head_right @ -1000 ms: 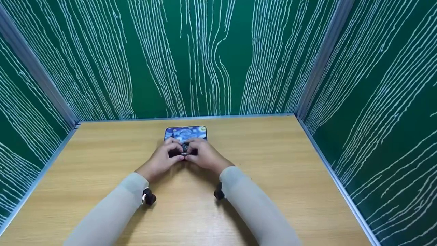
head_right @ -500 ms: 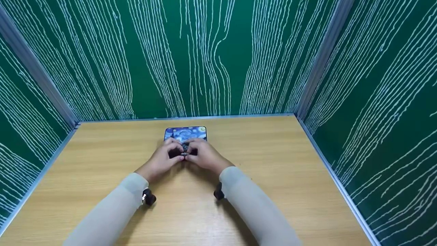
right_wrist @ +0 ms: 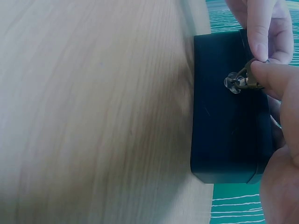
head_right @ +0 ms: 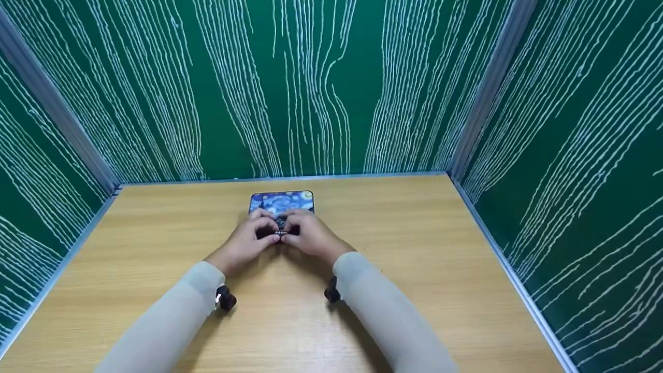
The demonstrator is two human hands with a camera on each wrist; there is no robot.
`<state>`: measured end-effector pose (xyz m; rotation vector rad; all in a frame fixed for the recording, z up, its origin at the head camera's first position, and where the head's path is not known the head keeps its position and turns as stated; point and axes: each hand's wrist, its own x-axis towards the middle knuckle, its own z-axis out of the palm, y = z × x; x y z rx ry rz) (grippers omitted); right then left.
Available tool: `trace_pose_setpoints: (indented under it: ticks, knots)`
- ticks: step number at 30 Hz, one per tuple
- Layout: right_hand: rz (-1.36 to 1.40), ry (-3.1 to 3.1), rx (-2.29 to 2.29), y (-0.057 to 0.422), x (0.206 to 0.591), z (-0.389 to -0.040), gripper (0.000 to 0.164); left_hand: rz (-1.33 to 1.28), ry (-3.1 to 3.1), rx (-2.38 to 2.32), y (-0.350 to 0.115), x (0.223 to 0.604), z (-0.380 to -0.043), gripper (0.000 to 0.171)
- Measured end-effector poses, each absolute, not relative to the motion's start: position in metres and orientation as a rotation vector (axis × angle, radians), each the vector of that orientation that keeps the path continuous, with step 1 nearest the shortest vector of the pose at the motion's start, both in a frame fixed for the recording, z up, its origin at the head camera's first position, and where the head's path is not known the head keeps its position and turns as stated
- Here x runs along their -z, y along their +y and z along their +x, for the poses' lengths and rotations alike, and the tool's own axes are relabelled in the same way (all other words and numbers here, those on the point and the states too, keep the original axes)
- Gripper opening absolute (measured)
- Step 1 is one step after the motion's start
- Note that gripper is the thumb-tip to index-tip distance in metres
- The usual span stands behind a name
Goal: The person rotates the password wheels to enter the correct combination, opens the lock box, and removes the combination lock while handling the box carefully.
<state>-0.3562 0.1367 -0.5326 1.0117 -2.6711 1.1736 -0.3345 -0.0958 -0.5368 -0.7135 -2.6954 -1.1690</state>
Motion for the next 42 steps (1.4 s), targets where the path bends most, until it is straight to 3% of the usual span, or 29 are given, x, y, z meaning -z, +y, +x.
trace_pose_setpoints:
  ticks: [6, 24, 35, 42]
  knots:
    - [1.022, -2.657, -1.185, 0.1369, 0.5334, -0.3578, 0.01, -0.729, -2.674, 1.173, -0.096, 0.5368, -0.3347, 0.018]
    - [1.003, -2.676, -1.187, 0.1361, 0.5318, -0.3577, 0.008, -0.72, -2.676, 1.188, -0.0966, 0.5364, -0.3363, 0.009]
    - [1.023, -2.663, -1.199, 0.1358, 0.5325, -0.356, 0.008, -0.722, -2.685, 1.202, -0.0963, 0.5375, -0.3352, 0.018]
    - [0.996, -2.686, -1.2, 0.1359, 0.5325, -0.3563, 0.008, -0.705, -2.694, 1.2, -0.0945, 0.5367, -0.3348, 0.012]
